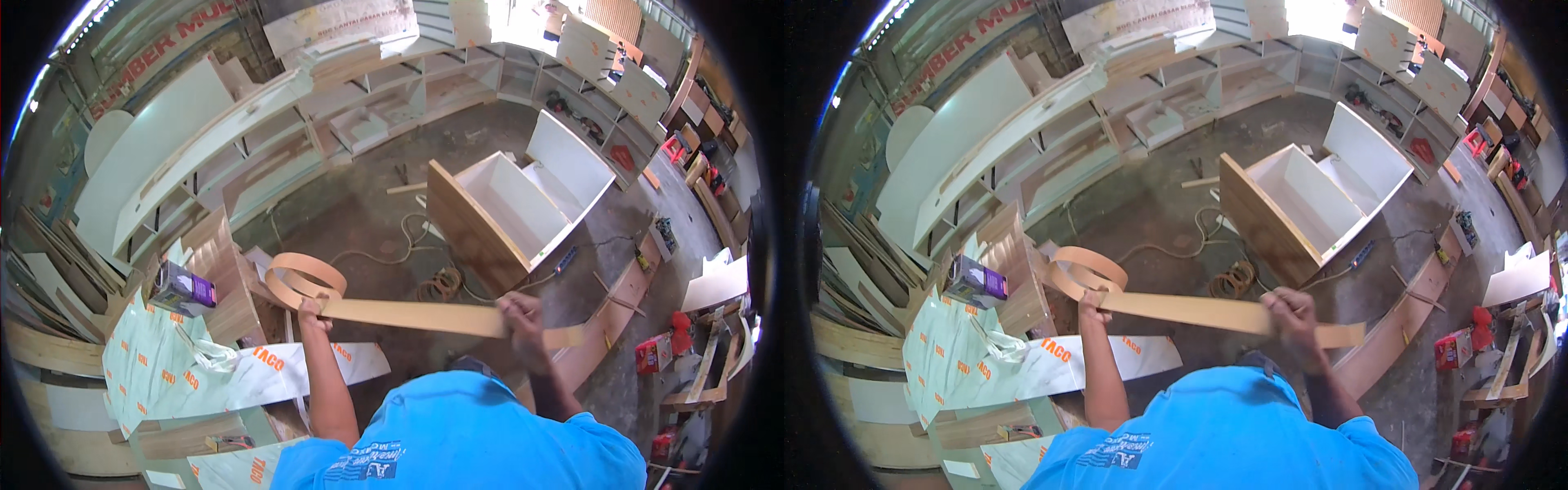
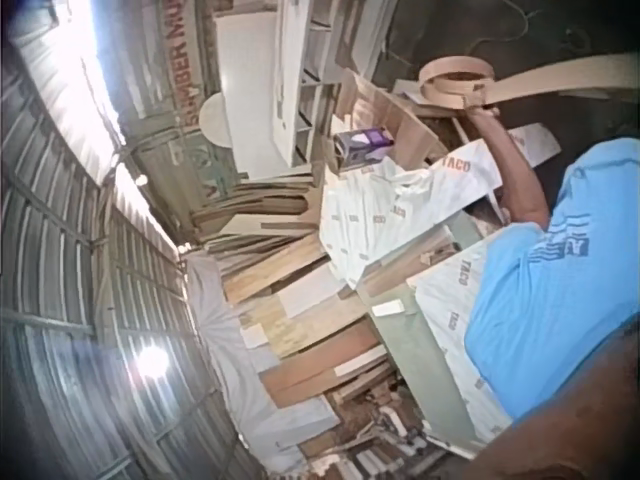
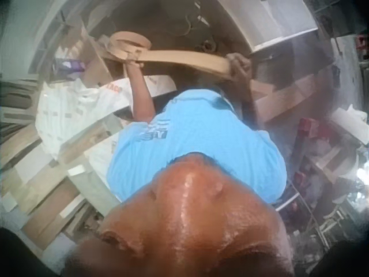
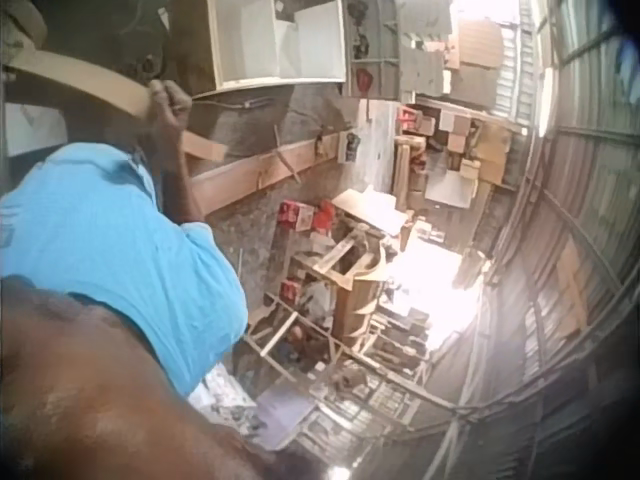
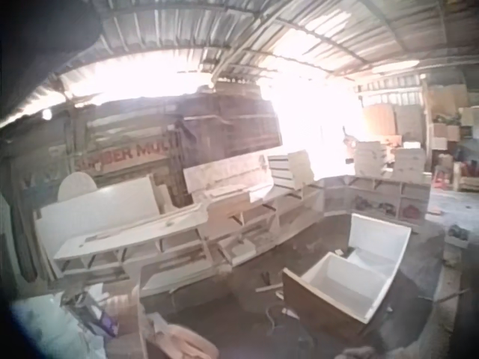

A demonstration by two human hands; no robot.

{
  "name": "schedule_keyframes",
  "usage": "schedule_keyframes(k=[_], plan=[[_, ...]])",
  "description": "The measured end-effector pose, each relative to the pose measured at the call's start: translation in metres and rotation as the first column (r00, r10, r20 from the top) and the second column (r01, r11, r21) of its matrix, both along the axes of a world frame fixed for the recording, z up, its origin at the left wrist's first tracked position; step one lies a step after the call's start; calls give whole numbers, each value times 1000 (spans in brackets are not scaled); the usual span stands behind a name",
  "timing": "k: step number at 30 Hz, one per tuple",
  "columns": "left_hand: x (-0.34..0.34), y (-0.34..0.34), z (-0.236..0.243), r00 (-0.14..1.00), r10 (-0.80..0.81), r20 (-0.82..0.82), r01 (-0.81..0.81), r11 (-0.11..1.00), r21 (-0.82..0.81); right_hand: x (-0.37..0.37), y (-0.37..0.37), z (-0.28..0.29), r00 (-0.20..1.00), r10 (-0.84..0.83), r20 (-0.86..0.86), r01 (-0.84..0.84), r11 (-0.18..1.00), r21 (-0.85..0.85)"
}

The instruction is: The person applies a strip of edge banding to the edge of a white wooden cabinet piece, pressing it down by hand and using a tool to trim the excess length.

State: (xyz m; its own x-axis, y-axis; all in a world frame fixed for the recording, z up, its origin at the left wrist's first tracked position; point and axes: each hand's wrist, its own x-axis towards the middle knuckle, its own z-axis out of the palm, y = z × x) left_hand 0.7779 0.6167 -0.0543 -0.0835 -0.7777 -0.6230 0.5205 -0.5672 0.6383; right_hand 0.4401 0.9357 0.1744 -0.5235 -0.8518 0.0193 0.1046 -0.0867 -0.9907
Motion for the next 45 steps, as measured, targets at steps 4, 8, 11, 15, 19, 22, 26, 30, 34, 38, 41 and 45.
schedule_keyframes(k=[4, 8, 11, 15, 19, 22, 26, 30, 34, 38, 41, 45], plan=[[26, -15, -38, 991, 109, -83, -97, 986, 137, -78, 25, -11, 956, -221, -194, 215, 975, -54], [29, -12, -37, 977, 213, 25, -214, 964, 158, -156, 48, -28, 832, -188, -522, 289, 950, 118], [-4, -5, -24, 936, 351, 22, -351, 936, 12, -196, 49, -58, 622, 71, -780, 327, 882, 340], [-68, -5, 1, 904, 423, -55, -420, 906, 57, -209, 19, -129, 573, 537, -619, 314, 553, 772], [-148, 6, 39, 944, 296, -146, -308, 950, -61, -163, -43, -197, 586, 789, -182, -218, 370, 903], [-199, 19, 76, 969, 190, -159, -219, 957, -188, -106, -102, -221, 670, 729, -141, -452, 551, 702], [-214, 2, 109, 991, 88, -100, -105, 976, -189, -53, -199, -196, 706, 705, 62, -649, 610, 456], [-218, -49, 100, 944, 285, -165, -300, 951, -74, -29, -267, -138, 824, 539, 173, -540, 657, 526], [-216, -108, 74, 972, 162, -169, -172, 984, -44, -30, -340, -120, 829, 560, 22, -519, 753, 405], [-186, -228, 53, 956, 268, -119, -281, 953, -111, -26, -421, -114, 803, 507, -314, -399, 848, 348], [-113, -330, 39, 935, 355, 12, -354, 934, -48, -29, -481, -97, 788, 513, -342, -404, 848, 342], [-8, -438, 12, 912, 409, 34, -409, 913, -6, -28, -549, -94, 631, 612, -477, -497, 791, 357]])
